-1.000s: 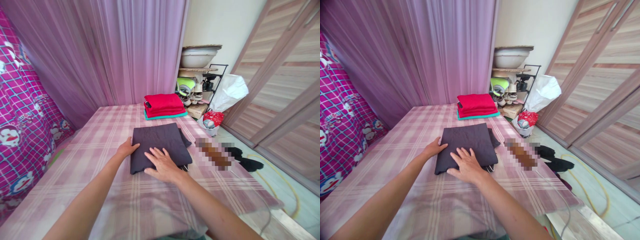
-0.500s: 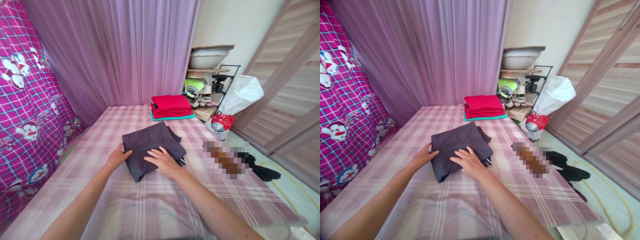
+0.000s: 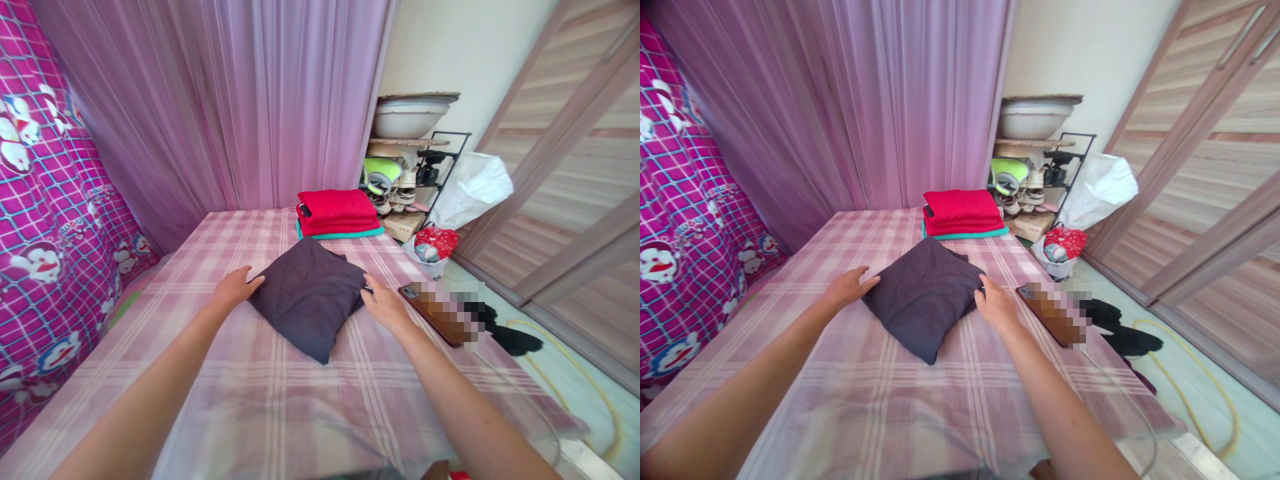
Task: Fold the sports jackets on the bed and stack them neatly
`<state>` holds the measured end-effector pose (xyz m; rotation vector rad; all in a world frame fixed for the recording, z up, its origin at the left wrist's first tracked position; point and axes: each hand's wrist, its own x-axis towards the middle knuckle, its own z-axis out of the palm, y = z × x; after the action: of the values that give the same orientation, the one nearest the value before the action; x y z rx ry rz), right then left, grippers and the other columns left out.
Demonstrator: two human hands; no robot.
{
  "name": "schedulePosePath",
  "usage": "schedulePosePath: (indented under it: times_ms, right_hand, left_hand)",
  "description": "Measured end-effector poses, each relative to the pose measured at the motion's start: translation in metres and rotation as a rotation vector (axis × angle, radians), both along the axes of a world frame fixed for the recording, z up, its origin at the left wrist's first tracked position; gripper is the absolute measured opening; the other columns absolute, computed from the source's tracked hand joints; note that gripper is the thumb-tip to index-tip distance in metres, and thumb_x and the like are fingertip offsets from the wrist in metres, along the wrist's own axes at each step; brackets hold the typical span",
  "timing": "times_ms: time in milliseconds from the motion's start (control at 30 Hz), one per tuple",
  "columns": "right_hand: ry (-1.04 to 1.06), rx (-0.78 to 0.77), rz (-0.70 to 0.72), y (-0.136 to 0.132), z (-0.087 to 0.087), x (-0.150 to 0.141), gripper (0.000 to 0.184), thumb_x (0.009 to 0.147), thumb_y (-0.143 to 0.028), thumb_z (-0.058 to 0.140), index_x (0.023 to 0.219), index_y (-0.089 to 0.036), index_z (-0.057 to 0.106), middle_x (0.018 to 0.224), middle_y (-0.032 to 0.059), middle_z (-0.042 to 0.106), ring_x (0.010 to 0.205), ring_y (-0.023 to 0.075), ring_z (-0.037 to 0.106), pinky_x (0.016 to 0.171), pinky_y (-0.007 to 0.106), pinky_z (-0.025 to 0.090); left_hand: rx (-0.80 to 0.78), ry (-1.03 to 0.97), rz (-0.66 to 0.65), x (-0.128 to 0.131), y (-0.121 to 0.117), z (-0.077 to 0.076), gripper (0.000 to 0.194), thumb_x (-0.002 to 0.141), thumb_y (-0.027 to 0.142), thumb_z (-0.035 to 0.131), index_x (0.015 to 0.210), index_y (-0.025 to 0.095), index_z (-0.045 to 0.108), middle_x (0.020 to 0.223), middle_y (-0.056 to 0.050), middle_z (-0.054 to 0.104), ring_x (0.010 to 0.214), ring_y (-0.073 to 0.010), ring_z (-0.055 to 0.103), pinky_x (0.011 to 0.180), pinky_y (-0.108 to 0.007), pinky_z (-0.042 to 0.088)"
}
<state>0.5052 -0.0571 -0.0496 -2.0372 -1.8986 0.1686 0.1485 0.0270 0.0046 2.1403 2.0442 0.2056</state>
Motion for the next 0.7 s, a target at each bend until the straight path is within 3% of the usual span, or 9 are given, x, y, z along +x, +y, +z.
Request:
schedulePosePath:
  times_ms: [67,133,233,333,400,467,567,633,700]
  right_hand:
    - [0.025,-0.047,-0.139,0.013,0.001,-0.004,0.061,0.095,-0.042,0.044,0.145,-0.009,0.046,0.135,0.0206,0.060,0.123,0.0308,0.058,0.103,0.044,0.044]
    - [0.020,-0.059,-0.154,0.028,0.000,-0.010,0.067,0.091,-0.048,0.053,0.144,-0.008,0.047,0.133,0.0212,0.060,0.123,0.0317,0.057,0.103,0.043,0.044]
    - [0.053,-0.050,-0.134,0.054,0.000,-0.019,0.063,0.083,-0.034,0.065,0.141,-0.013,0.050,0.130,0.0170,0.062,0.121,0.0269,0.058,0.102,0.037,0.043]
    - [0.118,0.044,-0.071,0.080,0.005,-0.023,0.058,0.082,-0.018,0.061,0.139,-0.018,0.053,0.128,0.0116,0.062,0.117,0.0212,0.059,0.102,0.032,0.044]
    - [0.131,0.151,-0.021,0.092,0.010,-0.025,0.054,0.083,-0.016,0.056,0.137,-0.019,0.054,0.133,0.0110,0.059,0.121,0.0203,0.056,0.105,0.032,0.042]
    - [0.114,0.212,-0.035,0.096,0.011,-0.026,0.050,0.087,-0.020,0.053,0.137,-0.018,0.055,0.139,0.0128,0.054,0.128,0.0223,0.050,0.109,0.035,0.038]
    - [0.048,0.164,-0.095,0.088,0.007,-0.030,0.052,0.093,-0.032,0.049,0.142,-0.015,0.050,0.148,0.0174,0.045,0.138,0.0281,0.040,0.112,0.041,0.033]
    - [-0.010,0.092,-0.055,0.077,0.004,-0.035,0.057,0.096,-0.039,0.046,0.148,-0.016,0.044,0.154,0.0173,0.039,0.143,0.0301,0.034,0.114,0.044,0.030]
    - [-0.058,0.031,0.017,0.068,0.005,-0.042,0.058,0.098,-0.044,0.042,0.151,-0.020,0.040,0.159,0.0153,0.033,0.146,0.0302,0.029,0.115,0.048,0.027]
  left_hand:
    - [-0.109,-0.012,0.024,0.005,0.012,-0.009,0.066,0.085,0.059,0.048,0.134,0.015,0.055,0.135,-0.017,0.062,0.122,-0.0308,0.060,0.095,-0.036,0.046]
    - [-0.152,-0.001,0.012,0.010,0.012,-0.017,0.060,0.085,0.058,0.049,0.126,0.016,0.061,0.128,-0.016,0.067,0.117,-0.0311,0.063,0.091,-0.035,0.048]
    - [-0.156,0.040,-0.013,0.012,-0.006,-0.021,0.052,0.084,0.055,0.048,0.115,0.017,0.066,0.120,-0.015,0.070,0.109,-0.0312,0.066,0.083,-0.035,0.049]
    - [-0.223,0.061,-0.110,0.007,-0.031,-0.019,0.050,0.081,0.059,0.050,0.102,0.018,0.070,0.109,-0.014,0.074,0.100,-0.0310,0.069,0.077,-0.034,0.048]
    - [-0.308,0.066,-0.186,0.001,-0.042,-0.014,0.051,0.080,0.064,0.048,0.093,0.020,0.071,0.099,-0.012,0.076,0.094,-0.0301,0.070,0.074,-0.034,0.048]
    - [-0.340,0.080,-0.166,-0.002,-0.045,-0.010,0.055,0.081,0.068,0.044,0.092,0.021,0.072,0.097,-0.011,0.076,0.093,-0.0307,0.070,0.075,-0.036,0.049]
    - [-0.107,0.072,-0.092,0.003,-0.034,-0.008,0.060,0.086,0.064,0.043,0.118,0.019,0.067,0.121,-0.013,0.070,0.113,-0.0322,0.064,0.090,-0.041,0.050]
    - [0.108,0.036,-0.180,0.018,-0.023,-0.011,0.060,0.090,0.055,0.043,0.135,0.017,0.057,0.140,-0.014,0.059,0.129,-0.0300,0.054,0.104,-0.042,0.043]
    - [0.225,0.025,-0.315,0.040,-0.011,-0.017,0.059,0.093,0.050,0.040,0.141,0.018,0.051,0.150,-0.012,0.048,0.140,-0.0285,0.042,0.114,-0.044,0.034]
